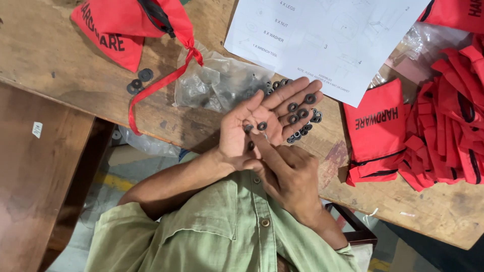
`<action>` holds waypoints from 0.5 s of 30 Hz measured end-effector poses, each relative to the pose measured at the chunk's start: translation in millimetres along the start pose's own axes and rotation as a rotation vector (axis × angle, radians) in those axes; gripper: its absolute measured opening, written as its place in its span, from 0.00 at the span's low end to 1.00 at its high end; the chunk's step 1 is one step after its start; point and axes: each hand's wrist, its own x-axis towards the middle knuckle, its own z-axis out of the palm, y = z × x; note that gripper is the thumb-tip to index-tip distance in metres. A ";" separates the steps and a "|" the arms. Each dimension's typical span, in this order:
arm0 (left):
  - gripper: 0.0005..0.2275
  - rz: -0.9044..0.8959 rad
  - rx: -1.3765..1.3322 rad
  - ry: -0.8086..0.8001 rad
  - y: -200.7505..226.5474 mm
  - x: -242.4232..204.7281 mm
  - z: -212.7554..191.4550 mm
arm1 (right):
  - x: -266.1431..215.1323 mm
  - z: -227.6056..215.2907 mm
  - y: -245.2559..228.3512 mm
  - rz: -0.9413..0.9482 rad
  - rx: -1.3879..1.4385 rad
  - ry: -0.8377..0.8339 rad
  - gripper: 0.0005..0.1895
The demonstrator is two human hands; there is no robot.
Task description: The person counts black washers and nuts from a pile on a wooden workbench into their palm, then places the counted sets into red drawstring hardware pouches and reaches into a box for more parts. Instruction sheets listing furniture kit hardware sit on the bench.
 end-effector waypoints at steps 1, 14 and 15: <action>0.31 -0.010 0.009 0.012 -1.9 -0.4 -1.8 | 2.0 0.1 -1.1 -0.012 0.001 -0.032 0.29; 0.31 -0.038 -0.010 0.049 -3.2 2.0 3.4 | -7.5 2.6 3.3 -0.112 0.183 0.070 0.20; 0.31 -0.041 -0.008 0.051 -3.1 2.3 3.1 | -14.8 4.0 6.1 -0.110 0.185 0.073 0.20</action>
